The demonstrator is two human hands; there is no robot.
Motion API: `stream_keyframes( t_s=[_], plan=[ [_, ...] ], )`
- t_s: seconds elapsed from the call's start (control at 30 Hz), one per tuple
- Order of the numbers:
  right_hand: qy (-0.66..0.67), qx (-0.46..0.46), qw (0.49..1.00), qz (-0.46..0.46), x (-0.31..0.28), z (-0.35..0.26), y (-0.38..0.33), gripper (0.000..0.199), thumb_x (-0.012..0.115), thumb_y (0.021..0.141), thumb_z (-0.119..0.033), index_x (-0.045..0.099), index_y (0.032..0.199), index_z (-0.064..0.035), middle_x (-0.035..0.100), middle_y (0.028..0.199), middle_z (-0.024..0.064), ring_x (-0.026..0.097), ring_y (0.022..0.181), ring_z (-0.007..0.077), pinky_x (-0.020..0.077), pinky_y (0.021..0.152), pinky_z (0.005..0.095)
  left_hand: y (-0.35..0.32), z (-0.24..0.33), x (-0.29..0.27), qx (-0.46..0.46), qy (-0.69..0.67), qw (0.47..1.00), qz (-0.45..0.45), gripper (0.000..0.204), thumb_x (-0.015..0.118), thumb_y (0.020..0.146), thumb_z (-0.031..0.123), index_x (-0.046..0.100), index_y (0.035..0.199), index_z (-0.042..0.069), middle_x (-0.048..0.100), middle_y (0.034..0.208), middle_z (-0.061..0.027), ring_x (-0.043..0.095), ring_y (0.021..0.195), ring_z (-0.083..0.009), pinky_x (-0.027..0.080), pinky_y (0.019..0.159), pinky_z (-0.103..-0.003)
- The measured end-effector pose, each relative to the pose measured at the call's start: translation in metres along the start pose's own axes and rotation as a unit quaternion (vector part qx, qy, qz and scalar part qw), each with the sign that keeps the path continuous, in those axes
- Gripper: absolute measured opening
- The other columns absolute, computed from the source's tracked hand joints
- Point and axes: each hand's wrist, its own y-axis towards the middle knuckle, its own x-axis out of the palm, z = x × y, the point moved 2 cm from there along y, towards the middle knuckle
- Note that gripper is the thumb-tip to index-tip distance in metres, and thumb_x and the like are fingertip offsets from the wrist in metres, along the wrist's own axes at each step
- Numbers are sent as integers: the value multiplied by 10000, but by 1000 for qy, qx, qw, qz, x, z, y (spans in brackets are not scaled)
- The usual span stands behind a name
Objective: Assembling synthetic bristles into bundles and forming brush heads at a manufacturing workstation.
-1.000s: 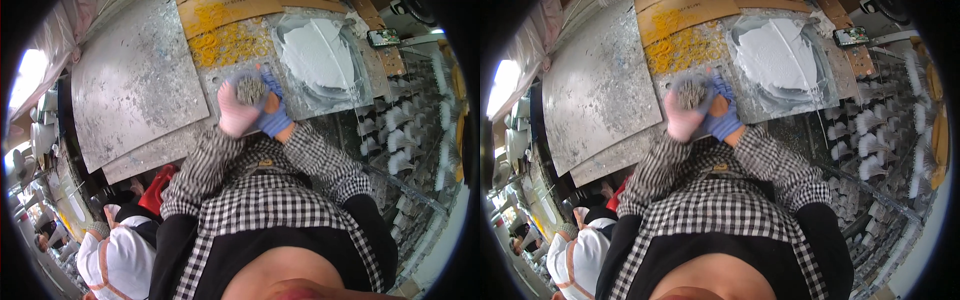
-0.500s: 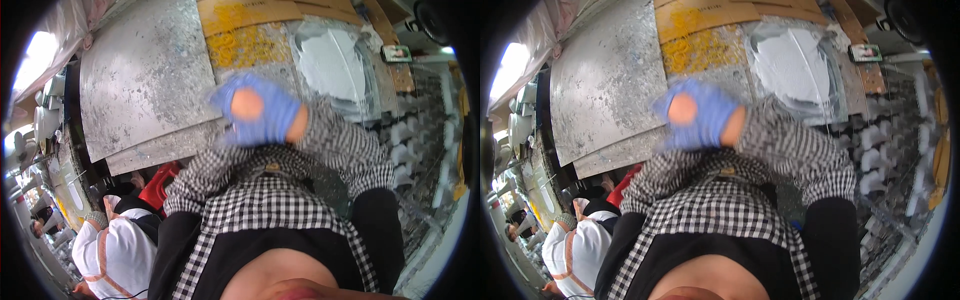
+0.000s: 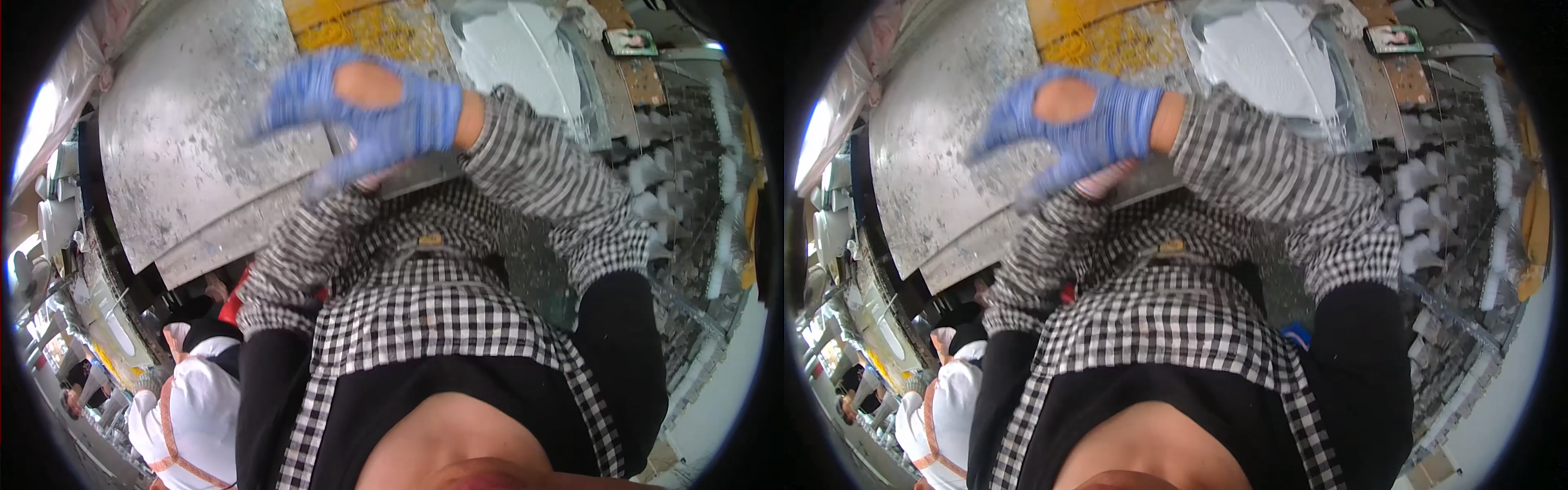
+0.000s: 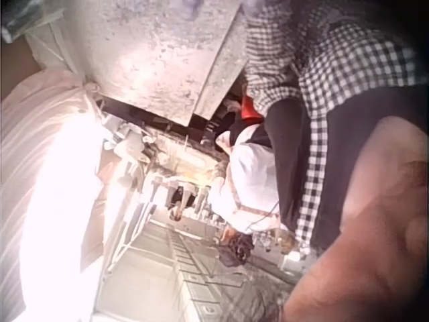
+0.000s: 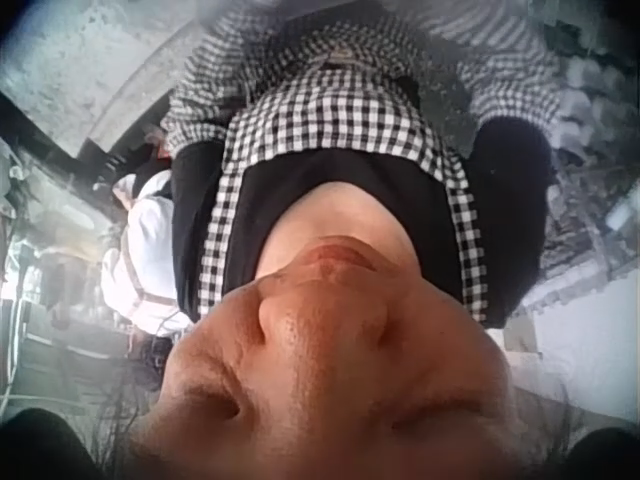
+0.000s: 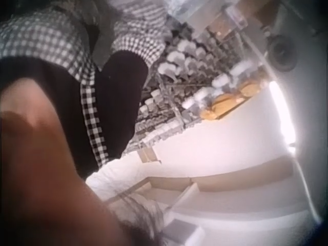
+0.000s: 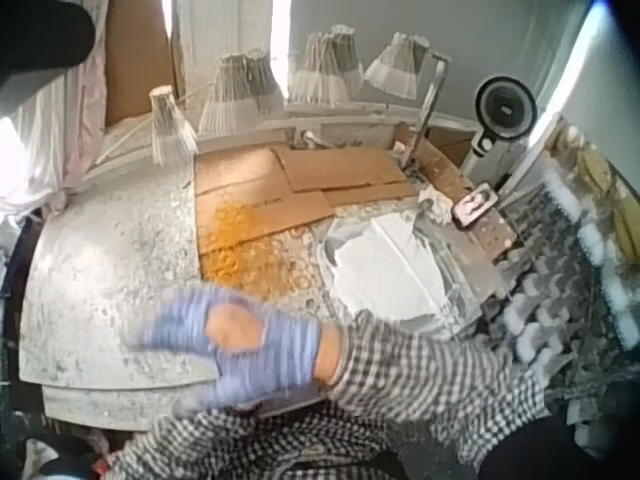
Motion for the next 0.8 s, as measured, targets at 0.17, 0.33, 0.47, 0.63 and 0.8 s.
stream_keyframes(
  t_s=[0.17,0.33,0.47,0.63,0.8],
  plan=[
    [65,-66,963,253,-12,39,-71,1207,937,562,-331,281,1556,-138,431,1504,159,385,1430,312,349,1182,473,6,7,-14,-23,-48,999,0,319,785,787,42,650,1075,38,721,958,-61,696,893,-149,576,789,-310],
    [208,-27,948,239,85,38,-88,1371,973,533,-305,114,1592,-168,402,1525,121,379,1430,278,351,1185,451,-18,35,2,-8,-103,992,79,298,793,763,21,667,1033,25,697,948,-54,671,878,-148,553,798,-309],
    [308,74,928,195,102,20,-103,1339,934,577,-474,127,1575,-91,341,1526,166,364,1417,344,312,1201,439,-42,37,15,-82,-143,983,88,332,814,744,68,655,1030,17,701,942,-48,675,851,-150,555,795,-317],
    [-93,-31,964,248,120,24,-126,1057,847,736,-411,250,1548,-90,361,1514,166,349,1424,329,305,1206,451,-34,53,27,-113,-16,991,67,467,783,788,122,596,1203,18,682,1144,-105,656,1040,-218,552,923,-369],
    [554,95,827,10,117,4,-142,785,880,724,-256,483,1365,-34,566,1338,172,570,1237,247,467,1080,411,-34,34,15,33,-83,941,-326,942,861,690,138,355,1482,71,632,1285,-138,599,1188,-247,498,1037,-420]
  ],
)
